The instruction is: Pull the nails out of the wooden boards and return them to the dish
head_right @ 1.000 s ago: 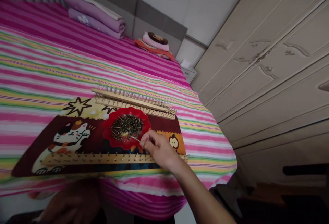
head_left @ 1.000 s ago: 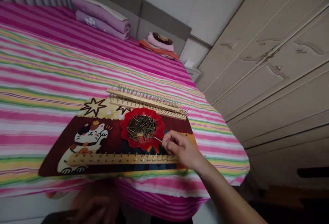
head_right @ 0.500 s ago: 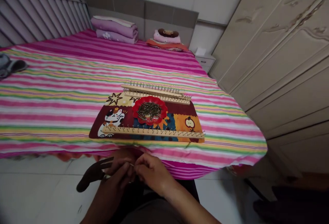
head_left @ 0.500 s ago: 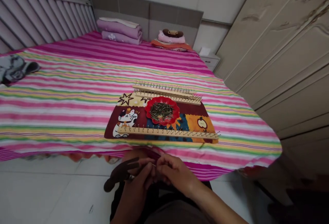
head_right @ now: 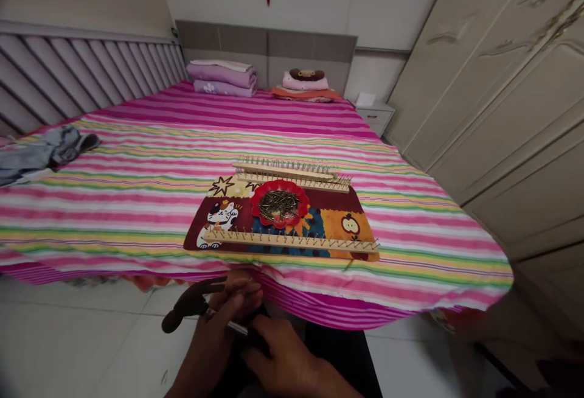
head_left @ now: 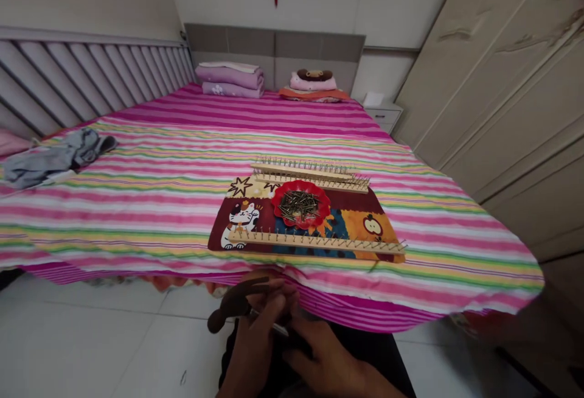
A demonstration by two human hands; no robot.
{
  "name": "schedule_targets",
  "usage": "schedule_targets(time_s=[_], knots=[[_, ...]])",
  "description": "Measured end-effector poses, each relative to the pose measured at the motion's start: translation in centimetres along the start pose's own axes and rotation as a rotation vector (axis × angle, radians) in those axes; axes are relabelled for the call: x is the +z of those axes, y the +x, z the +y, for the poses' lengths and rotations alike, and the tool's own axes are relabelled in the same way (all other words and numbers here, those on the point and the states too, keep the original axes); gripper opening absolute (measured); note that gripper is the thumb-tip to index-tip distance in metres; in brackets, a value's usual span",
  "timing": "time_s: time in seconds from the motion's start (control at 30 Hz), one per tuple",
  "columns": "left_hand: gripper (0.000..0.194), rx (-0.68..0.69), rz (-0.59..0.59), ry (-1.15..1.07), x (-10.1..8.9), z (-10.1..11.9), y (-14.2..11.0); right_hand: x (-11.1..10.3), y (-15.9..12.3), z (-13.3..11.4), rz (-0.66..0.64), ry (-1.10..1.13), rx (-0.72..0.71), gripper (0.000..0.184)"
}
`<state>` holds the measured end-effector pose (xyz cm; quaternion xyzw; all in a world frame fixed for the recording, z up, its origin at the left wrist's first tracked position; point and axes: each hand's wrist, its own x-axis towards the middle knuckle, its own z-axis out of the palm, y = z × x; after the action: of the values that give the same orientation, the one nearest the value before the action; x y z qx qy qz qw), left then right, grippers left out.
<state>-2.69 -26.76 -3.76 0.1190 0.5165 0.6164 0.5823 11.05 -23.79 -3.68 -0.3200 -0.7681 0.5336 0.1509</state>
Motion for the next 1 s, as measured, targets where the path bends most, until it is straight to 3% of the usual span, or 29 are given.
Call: schedule_targets(time_s=[0.17,0.4,0.57,0.77,1.0], knots=[[0.066,0.024,-0.025,-0.068,-1.6,0.9,0.1,-0.7,-0.4,-0.1,0.198,0.122,-0.015,0.011],[0.051,0.112,0.246,-0.035,-5.7,3.4,2.2,-2.6,0.2,-0.6,0.405,0.293,0.126,0.011],[0.051,0.253,0.336,0.001,-7.2,5.6,5.2,-2.6,1.3,-0.1,0.376,0.296,0.142,0.012],[0.043,0.388,0.356,0.117,-7.5,8.0,10.2,-3.0,2.1,-0.3,0.325,0.119,0.081,0.008],[0.036,0.478,0.375,0.339,-7.6,8.8,13.2,-3.0,2.9,0.2,0.315,0.058,0.048,0.007]])
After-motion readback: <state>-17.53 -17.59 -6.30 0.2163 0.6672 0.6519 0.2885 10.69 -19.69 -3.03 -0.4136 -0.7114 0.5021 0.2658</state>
